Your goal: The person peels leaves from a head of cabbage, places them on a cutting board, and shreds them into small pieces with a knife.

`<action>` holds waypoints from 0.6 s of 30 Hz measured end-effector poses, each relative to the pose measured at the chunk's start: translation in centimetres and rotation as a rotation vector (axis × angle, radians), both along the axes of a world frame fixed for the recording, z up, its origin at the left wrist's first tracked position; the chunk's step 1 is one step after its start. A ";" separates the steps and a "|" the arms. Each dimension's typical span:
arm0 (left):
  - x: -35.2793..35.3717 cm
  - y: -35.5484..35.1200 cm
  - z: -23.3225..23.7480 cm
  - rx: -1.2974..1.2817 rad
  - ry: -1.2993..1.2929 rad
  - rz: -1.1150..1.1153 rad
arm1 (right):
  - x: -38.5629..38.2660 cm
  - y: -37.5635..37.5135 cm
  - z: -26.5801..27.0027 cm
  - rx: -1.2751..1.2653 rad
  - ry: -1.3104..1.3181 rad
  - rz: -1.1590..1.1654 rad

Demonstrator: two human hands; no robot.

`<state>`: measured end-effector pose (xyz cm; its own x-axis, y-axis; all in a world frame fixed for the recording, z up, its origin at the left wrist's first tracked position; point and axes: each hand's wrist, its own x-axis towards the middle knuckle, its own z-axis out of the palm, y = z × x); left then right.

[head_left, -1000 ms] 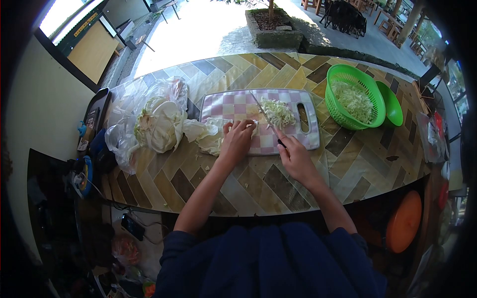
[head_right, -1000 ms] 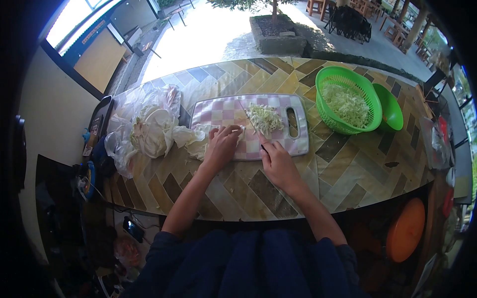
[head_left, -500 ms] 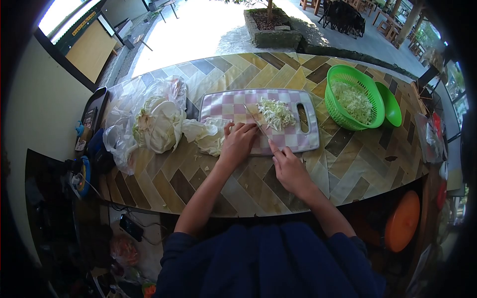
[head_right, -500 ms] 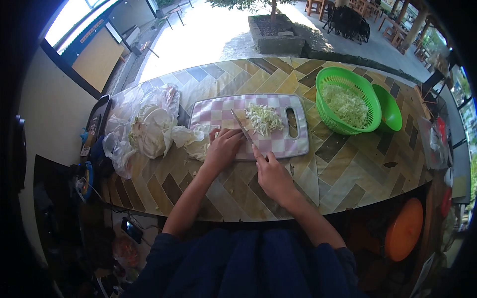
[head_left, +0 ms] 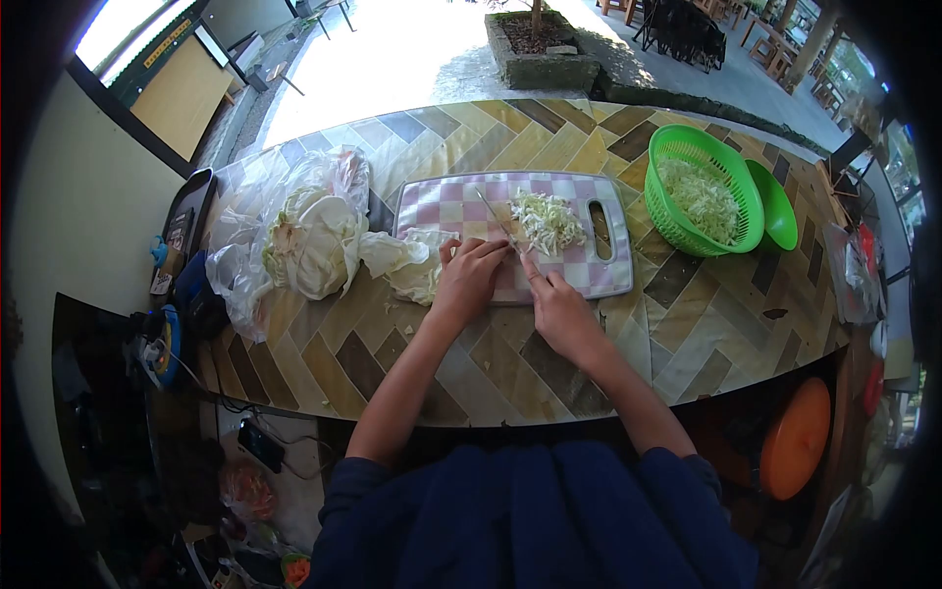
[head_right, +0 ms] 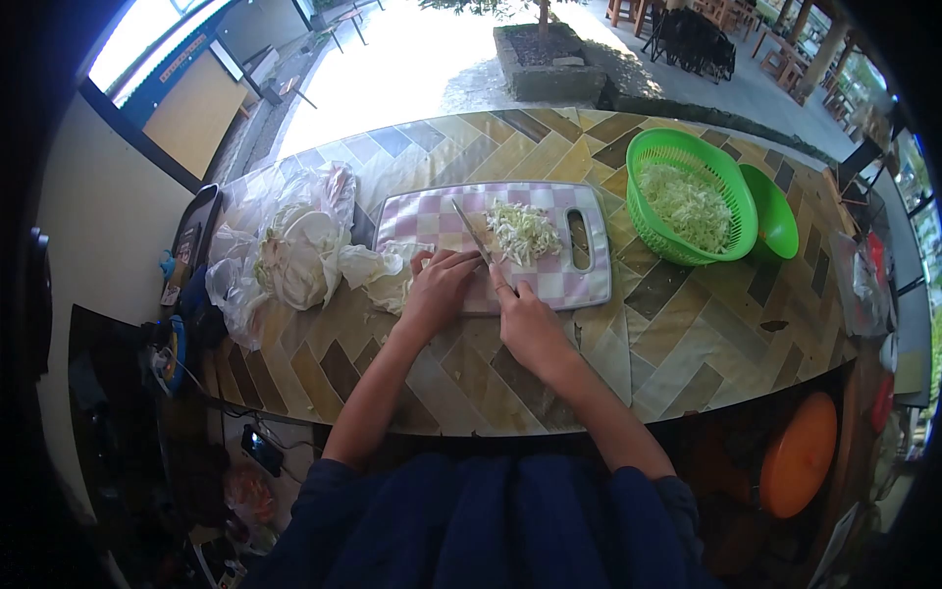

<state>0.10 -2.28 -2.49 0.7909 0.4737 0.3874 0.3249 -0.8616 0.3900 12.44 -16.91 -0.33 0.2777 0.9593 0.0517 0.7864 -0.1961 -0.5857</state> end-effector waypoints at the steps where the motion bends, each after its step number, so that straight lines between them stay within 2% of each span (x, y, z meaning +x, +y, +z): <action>1: 0.0 0.0 0.0 0.001 -0.001 0.000 | 0.1 -0.2 0.2 0.015 0.024 -0.003; 4: -0.1 -0.3 0.0 -0.006 -0.009 0.007 | 0.7 -1.3 0.4 0.044 0.151 -0.008; 10: -0.1 -0.4 0.0 0.006 -0.016 0.010 | -0.9 -2.3 0.4 0.068 0.141 -0.009; 18: -0.1 -0.5 0.2 -0.011 -0.028 0.017 | -2.2 -2.5 1.6 -0.065 0.103 -0.053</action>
<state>0.04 -2.77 -2.30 0.7719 0.4913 0.4035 0.3284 -0.8515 0.4087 10.29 -19.42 1.28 0.3288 0.9435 -0.0413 0.7103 -0.2759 -0.6475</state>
